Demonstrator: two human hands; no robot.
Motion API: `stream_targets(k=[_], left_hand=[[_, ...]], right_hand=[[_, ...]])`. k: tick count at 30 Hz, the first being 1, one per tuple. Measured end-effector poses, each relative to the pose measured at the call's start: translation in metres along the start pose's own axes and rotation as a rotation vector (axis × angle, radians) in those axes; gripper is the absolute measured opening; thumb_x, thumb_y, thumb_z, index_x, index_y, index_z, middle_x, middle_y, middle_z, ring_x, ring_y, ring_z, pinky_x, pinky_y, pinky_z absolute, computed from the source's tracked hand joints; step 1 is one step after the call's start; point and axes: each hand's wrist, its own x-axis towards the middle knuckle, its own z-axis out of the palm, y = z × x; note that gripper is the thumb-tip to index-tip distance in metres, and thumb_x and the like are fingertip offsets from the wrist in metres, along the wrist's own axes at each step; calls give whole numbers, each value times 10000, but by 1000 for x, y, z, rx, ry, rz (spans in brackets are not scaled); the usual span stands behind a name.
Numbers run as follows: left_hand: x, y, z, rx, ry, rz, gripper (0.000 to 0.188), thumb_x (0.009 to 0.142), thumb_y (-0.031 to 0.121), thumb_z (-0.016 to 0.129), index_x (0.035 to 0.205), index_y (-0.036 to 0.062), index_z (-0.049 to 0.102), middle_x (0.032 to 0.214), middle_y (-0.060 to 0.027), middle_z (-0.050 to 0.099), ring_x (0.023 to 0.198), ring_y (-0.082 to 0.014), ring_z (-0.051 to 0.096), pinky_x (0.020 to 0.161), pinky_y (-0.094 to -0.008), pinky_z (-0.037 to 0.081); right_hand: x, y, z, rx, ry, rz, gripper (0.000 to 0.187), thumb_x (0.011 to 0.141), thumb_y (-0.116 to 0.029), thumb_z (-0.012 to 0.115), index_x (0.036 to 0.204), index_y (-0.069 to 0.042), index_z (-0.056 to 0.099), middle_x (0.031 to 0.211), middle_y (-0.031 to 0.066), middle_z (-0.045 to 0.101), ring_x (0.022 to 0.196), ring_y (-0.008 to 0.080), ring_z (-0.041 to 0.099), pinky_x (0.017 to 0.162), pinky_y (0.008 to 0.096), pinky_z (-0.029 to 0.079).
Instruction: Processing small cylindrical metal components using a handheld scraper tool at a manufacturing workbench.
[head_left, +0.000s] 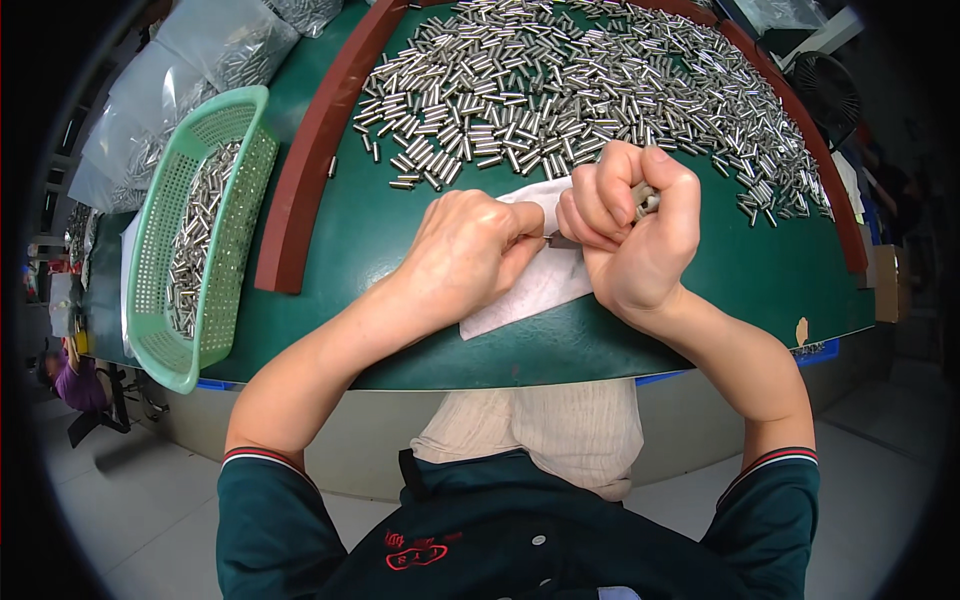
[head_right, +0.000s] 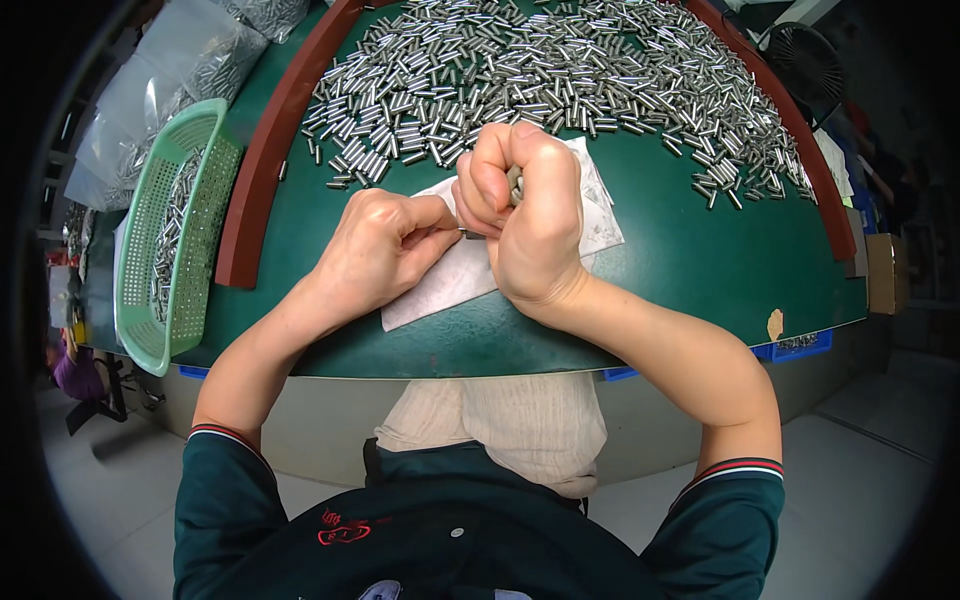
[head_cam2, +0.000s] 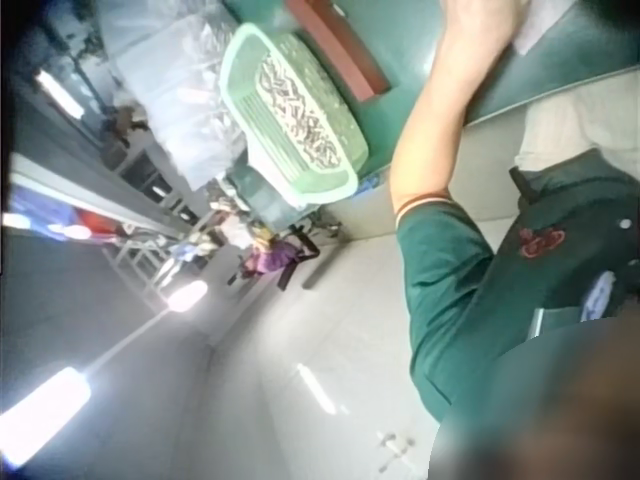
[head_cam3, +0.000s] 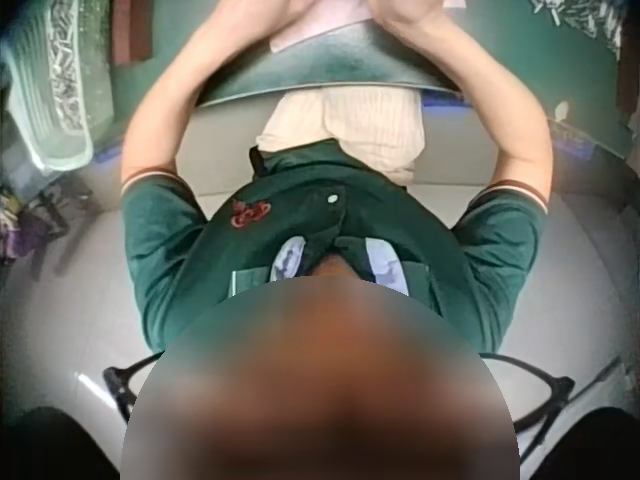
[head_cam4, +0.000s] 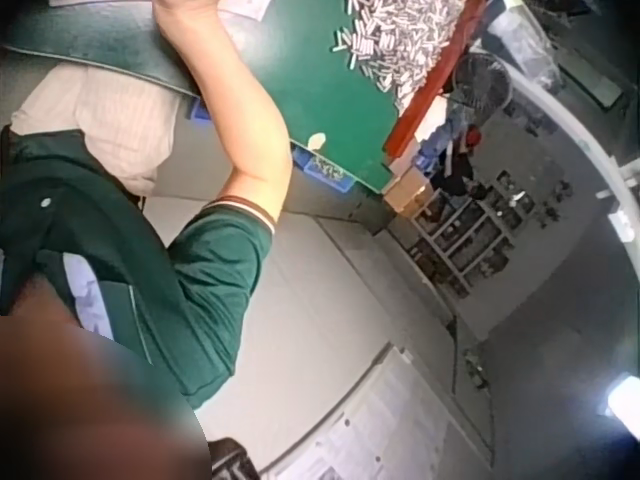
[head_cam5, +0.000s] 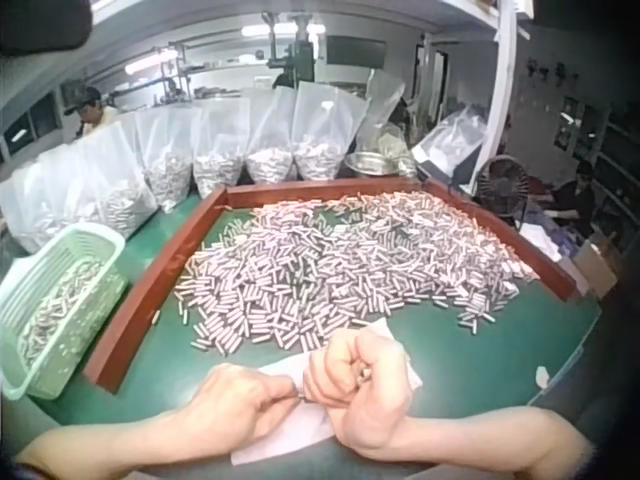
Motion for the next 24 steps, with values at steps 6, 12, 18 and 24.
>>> stream_targets(k=[6, 12, 18, 24], left_hand=[[-5, 4, -5, 46, 35, 24, 57, 670, 38, 618, 668, -4, 580, 534, -149, 526, 458, -263, 535, 438, -326, 409], [1, -4, -19, -911, 6, -348, 129, 829, 169, 568, 825, 41, 550, 734, 10, 529, 545, -54, 390, 505, -184, 326], [0, -16, -22, -1511, -144, -456, 122, 850, 146, 539, 943, 69, 522, 806, -20, 518, 528, -27, 304, 457, -159, 267], [2, -19, -21, -1585, -152, -492, 117, 857, 121, 520, 955, 57, 520, 813, -16, 515, 533, -32, 296, 460, -164, 262]], right_hand=[[-1, -2, 5, 20, 10, 28, 365, 836, -302, 279, 527, -107, 270, 416, -17, 226, 378, 87, 149, 404, 251, 176], [-3, -3, -7, 162, -31, 67, 346, 840, -278, 277, 542, -102, 275, 424, -7, 231, 384, 88, 154, 395, 246, 173], [1, -4, -2, 148, -3, 114, 378, 849, -298, 268, 523, -106, 273, 410, -11, 233, 379, 84, 151, 395, 246, 169], [3, -7, -2, 124, -1, 107, 384, 852, -303, 261, 521, -110, 273, 405, -16, 233, 376, 84, 147, 395, 249, 170]])
